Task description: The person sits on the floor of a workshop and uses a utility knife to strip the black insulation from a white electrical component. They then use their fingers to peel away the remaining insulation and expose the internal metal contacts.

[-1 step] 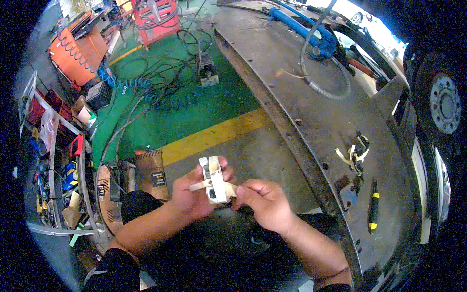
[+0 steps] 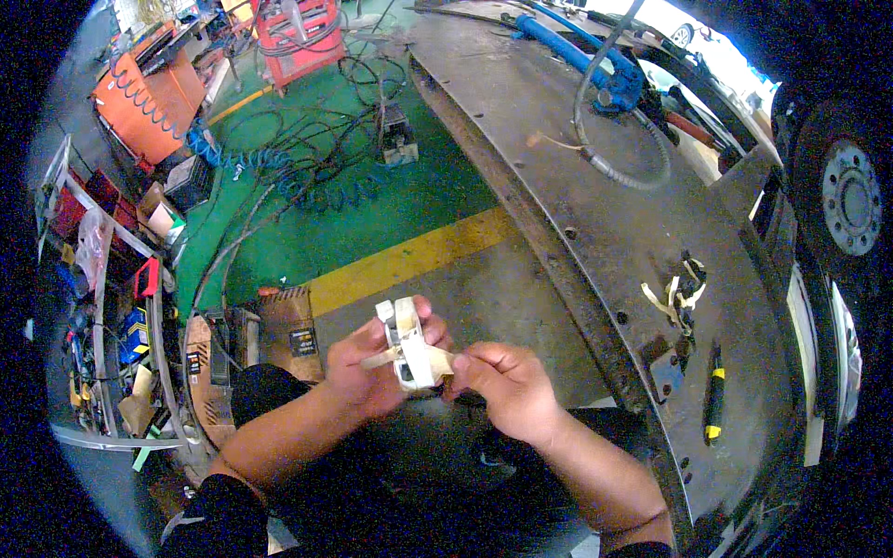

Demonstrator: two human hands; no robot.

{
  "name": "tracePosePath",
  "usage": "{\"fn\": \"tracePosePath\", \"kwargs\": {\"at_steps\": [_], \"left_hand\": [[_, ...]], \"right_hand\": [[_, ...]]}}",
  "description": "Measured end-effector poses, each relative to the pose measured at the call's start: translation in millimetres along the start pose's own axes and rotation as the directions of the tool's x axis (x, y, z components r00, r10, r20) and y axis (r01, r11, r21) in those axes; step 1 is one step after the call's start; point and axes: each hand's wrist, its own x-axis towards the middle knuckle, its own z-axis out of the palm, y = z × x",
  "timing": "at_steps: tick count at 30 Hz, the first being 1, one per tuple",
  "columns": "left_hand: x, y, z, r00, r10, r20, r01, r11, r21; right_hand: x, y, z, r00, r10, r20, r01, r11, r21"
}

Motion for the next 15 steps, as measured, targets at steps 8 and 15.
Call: {"fn": "tracePosePath", "kwargs": {"at_steps": [8, 15], "left_hand": [[-3.0, 21.8, 10.7, 0.950, 0.075, 0.304, -0.126, 0.980, 0.152], [-2.9, 21.6, 4.2, 0.908, 0.043, 0.418, -0.080, 0.994, 0.071]], "right_hand": [[-9.8, -7.1, 13.7, 0.986, -0.099, 0.133, 0.104, 0.994, -0.033], [-3.0, 11.1, 2.3, 0.994, 0.020, 0.110, -0.077, 0.832, 0.550]]}}
